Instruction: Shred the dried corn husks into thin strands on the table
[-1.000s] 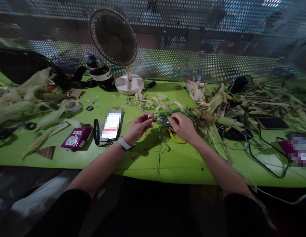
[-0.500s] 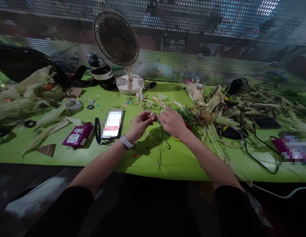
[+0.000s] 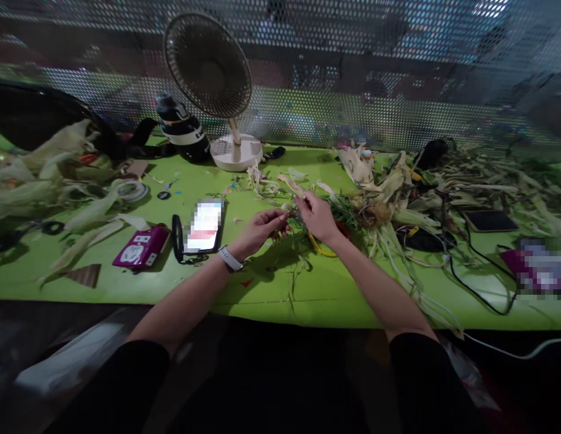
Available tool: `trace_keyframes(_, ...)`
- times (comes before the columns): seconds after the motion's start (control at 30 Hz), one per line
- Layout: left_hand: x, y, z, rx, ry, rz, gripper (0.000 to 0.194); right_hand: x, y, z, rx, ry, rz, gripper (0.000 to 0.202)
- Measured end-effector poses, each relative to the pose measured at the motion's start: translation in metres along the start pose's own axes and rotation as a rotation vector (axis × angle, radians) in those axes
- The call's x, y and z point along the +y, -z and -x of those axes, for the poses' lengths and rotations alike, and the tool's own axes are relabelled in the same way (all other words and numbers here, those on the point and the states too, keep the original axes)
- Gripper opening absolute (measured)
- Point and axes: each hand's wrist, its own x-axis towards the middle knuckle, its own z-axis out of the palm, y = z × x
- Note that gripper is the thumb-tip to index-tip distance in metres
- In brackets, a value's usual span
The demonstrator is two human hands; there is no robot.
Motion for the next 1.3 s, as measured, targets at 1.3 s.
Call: trace_keyframes(1.3,0.001,0.004,0.0,-0.372,0.035,0.017,0.041,0.002,0.006,-0.006,-0.101,-0.102,-0.322,0.047)
